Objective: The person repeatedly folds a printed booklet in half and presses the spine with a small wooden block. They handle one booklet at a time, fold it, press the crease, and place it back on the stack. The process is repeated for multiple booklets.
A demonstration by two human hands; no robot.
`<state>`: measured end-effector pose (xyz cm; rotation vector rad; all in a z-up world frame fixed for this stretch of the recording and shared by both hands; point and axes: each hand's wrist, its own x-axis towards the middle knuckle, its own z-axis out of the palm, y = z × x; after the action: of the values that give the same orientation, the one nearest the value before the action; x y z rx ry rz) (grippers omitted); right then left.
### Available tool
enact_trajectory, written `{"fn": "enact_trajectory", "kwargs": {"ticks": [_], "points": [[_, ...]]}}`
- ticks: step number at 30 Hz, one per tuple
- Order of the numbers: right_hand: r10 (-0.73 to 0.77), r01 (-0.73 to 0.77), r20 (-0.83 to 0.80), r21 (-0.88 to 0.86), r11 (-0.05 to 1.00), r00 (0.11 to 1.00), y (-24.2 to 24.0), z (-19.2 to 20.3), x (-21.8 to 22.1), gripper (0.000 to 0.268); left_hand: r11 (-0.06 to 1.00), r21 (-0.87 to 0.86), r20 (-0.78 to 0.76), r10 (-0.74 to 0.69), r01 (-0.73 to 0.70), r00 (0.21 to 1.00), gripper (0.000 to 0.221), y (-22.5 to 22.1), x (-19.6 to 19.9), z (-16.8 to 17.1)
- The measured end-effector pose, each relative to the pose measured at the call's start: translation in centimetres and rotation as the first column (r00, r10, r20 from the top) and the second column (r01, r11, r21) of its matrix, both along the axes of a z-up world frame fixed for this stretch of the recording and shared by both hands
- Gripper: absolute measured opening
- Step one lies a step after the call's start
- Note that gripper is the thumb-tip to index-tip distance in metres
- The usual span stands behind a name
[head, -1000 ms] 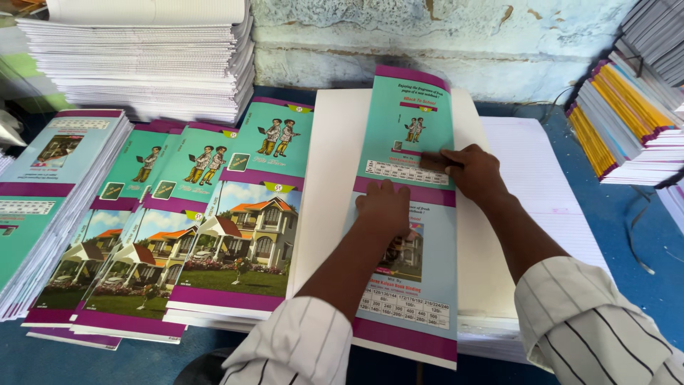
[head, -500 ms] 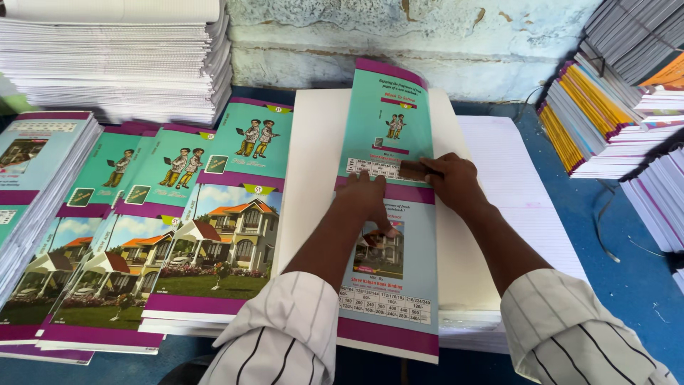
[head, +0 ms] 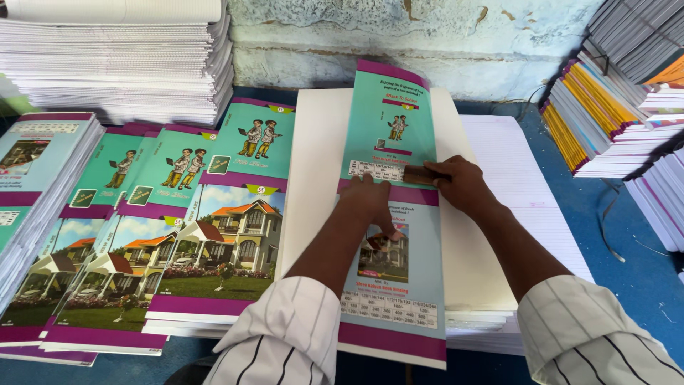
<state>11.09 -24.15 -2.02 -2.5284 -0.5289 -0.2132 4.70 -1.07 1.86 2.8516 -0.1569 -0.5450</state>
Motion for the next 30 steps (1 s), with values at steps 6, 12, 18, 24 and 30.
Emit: {"fn": "enact_trajectory", "kwargs": {"ticks": [6, 12, 18, 24, 30], "points": [[-0.035, 0.035, 0.027, -0.027, 0.999, 0.999, 0.6, 0.5, -0.6, 0.042, 1.000, 0.008, 0.012, -0.025, 0.025, 1.000, 0.116, 0.2, -1.0, 0.0], [-0.079, 0.080, 0.041, -0.012, 0.997, 0.996, 0.7, 0.2, 0.5, 0.040, 0.999, 0.027, 0.005, -0.039, 0.039, 0.999, 0.117, 0.2, -0.8, -0.2], [-0.104, 0.106, 0.080, -0.032, 0.994, 0.991, 1.1, 0.0, 2.3, 0.039, 0.998, 0.039, 0.015, -0.056, 0.056, 0.998, 0.117, 0.2, -0.9, 0.0], [-0.132, 0.133, 0.037, -0.032, 0.991, 0.991, 1.3, 0.2, 3.6, 0.039, 0.996, 0.052, 0.025, -0.074, 0.073, 0.997, 0.117, 0.0, -0.9, -0.1], [-0.231, 0.230, -0.010, -0.064, 0.971, 0.973, 1.9, 0.2, 4.7, 0.042, 0.996, 0.050, 0.034, -0.082, 0.080, 0.996, 0.119, 0.1, -0.8, -0.3]]}}
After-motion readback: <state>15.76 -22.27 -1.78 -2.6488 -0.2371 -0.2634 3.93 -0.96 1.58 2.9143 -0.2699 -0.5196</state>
